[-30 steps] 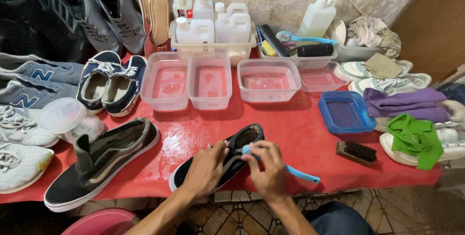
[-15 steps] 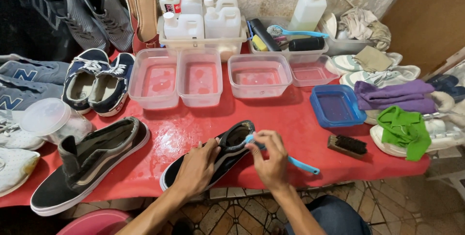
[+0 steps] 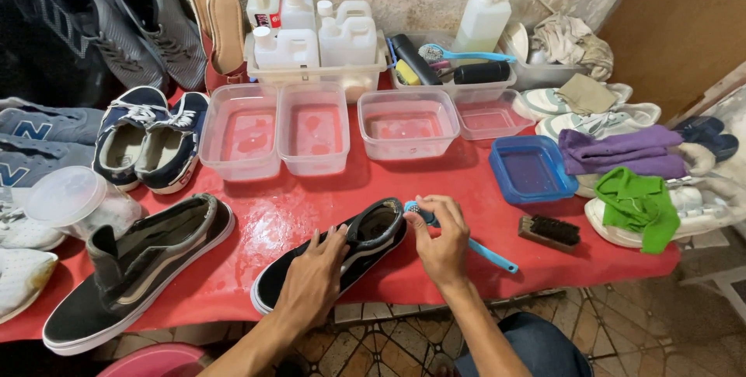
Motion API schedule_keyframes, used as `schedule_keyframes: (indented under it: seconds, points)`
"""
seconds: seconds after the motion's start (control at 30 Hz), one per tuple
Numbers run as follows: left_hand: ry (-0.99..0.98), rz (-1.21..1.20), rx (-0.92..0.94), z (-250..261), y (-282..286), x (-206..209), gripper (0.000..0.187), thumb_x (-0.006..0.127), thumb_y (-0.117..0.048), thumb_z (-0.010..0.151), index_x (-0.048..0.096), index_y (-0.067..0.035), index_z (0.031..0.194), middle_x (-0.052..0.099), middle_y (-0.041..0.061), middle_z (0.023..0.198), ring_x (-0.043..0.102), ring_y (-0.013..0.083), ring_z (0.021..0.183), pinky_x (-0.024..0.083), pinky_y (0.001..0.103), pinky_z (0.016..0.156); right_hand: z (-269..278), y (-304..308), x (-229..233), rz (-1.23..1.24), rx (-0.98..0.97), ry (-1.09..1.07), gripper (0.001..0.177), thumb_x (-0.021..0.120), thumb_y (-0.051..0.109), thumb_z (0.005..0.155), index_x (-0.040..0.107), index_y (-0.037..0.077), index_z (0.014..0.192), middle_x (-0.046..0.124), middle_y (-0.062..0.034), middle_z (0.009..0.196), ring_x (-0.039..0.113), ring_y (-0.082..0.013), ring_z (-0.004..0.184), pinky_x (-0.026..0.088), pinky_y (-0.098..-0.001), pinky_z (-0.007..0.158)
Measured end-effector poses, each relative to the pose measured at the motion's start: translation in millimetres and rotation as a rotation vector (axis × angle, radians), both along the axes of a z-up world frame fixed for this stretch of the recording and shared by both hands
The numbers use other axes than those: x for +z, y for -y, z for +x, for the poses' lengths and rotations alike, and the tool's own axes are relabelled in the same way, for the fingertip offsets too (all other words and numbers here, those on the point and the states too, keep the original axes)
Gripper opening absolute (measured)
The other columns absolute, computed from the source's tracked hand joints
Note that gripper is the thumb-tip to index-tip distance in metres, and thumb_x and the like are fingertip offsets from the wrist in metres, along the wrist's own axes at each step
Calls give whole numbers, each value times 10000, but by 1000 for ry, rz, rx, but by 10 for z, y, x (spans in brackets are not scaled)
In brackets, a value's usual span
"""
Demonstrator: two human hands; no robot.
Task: The person scrubs a black slip-on shoe with a blue brush, repeatedly dipping the brush into a container of pink liquid. The person scrubs the shoe's upper, sides, and interior, then briefly scrubs the sole before returning to the upper.
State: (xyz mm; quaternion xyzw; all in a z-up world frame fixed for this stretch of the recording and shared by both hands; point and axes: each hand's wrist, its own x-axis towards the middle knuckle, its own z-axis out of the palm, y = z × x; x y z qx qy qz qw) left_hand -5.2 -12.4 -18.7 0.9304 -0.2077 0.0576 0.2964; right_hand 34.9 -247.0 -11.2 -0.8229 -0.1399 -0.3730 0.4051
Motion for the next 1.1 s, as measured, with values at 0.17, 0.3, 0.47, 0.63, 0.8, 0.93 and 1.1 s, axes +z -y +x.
schedule_keyframes:
  seconds: [0.17,0.3,0.47,0.63,0.8,0.93,1.1]
  points:
    - [145,-12,-98,18,-37,19,389,403,-64,1036,384,10,1417,691,312,1177,700,517,1005,468,659,1038,-203,-25,67,-43,139,-26,177,742,190,917,694,39,997,698,-113,1001,678,-257,957,570,-366,839]
    - [143,14,-111,25,-43,-34,425,431,-28,1019,358,8,1437,700,301,1177,714,451,1079,439,629,1091,-49,57,72,-5,96,-34,187,728,212,935,695,36,986,729,-105,1008,687,-257,991,558,-374,878]
    - [159,27,-126,45,-66,-68,456,405,23,987,361,14,1441,667,280,1258,748,389,1038,449,602,1094,-188,29,158,18,197,-109,155,726,202,927,706,50,957,728,-107,988,712,-251,979,580,-355,855]
    - [146,31,-120,14,-46,-98,427,379,25,1003,364,-2,1430,661,282,1271,787,369,947,470,605,1071,-95,73,207,72,152,-183,168,740,211,918,725,52,970,754,-90,994,742,-233,984,580,-338,831]
    - [125,20,-118,26,-50,-62,370,348,-21,1024,380,-13,1392,662,272,1279,790,367,946,459,597,1085,-188,70,286,75,257,-228,197,723,255,917,720,61,947,741,-81,975,736,-215,957,585,-327,837]
    - [156,28,-128,30,-61,-88,381,350,41,1001,375,9,1379,663,293,1254,793,363,935,464,596,1085,-20,127,178,64,143,-201,160,753,230,909,730,76,943,733,-73,987,719,-215,962,553,-323,824]
    - [128,28,-124,27,-57,-48,428,403,8,1014,359,7,1439,620,288,1342,771,390,992,464,601,1073,-208,91,255,69,250,-227,256,704,302,924,744,52,962,715,-99,981,718,-224,959,591,-336,870]
